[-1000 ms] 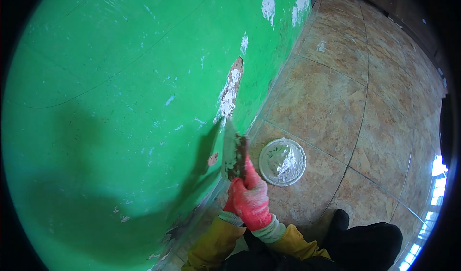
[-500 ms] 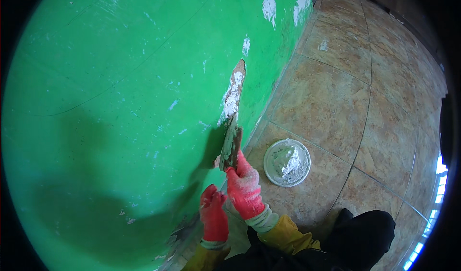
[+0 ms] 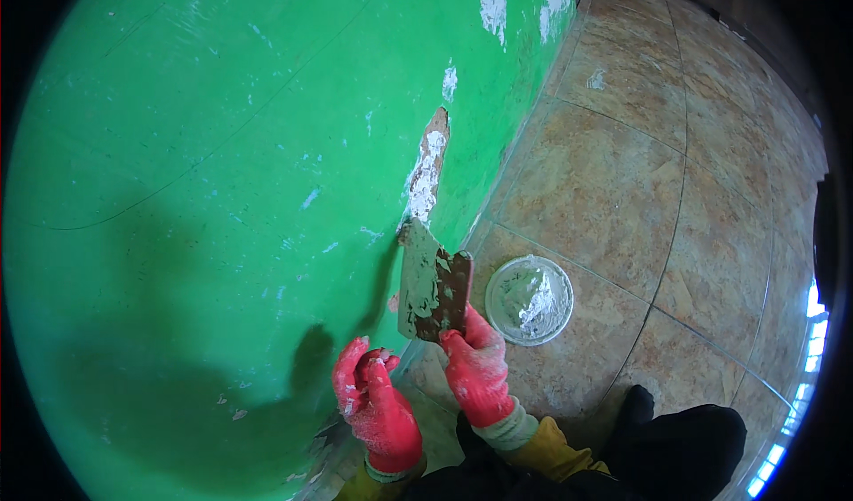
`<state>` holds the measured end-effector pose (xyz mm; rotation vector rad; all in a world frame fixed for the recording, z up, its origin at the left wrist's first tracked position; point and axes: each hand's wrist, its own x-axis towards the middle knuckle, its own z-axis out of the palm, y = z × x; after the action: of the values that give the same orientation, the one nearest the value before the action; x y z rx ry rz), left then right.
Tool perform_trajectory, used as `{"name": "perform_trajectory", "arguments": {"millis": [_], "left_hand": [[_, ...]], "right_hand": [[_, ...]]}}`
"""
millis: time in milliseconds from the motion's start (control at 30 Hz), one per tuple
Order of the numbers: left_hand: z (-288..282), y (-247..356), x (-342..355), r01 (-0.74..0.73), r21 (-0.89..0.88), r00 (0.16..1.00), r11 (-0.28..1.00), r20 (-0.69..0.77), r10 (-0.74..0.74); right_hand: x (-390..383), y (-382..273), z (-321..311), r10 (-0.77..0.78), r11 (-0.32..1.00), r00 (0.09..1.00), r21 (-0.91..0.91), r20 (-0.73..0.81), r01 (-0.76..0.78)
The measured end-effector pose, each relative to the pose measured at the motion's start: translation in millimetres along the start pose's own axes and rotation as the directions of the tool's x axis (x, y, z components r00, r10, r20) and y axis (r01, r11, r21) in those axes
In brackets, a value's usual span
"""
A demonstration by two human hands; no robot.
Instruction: The person repairs a green wall by scooping putty from a round container with a putty knife and spreading it over damaged spots on the wall.
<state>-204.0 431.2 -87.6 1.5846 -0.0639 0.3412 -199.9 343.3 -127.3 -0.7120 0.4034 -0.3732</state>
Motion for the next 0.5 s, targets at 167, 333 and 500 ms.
{"name": "perform_trajectory", "arguments": {"millis": [167,333,500], "left_hand": [[5,3,4,-0.011,-0.016,1.000,1.000,-0.003,0.011],[2,2,4,-0.009,-0.037,1.000,0.999,-0.012,0.008],[-7,2,4,-0.027,0.008,0.998,1.000,-0.053,0.027]], "right_hand": [[6,-12,-4,0.011,0.995,0.999,0.098,-0.053,-0.005],[27,5,-1,-0.119,0.991,0.988,0.054,-0.100,0.125],[28,21,12,-0.135,0.989,0.987,-0.075,-0.092,0.129]]}}
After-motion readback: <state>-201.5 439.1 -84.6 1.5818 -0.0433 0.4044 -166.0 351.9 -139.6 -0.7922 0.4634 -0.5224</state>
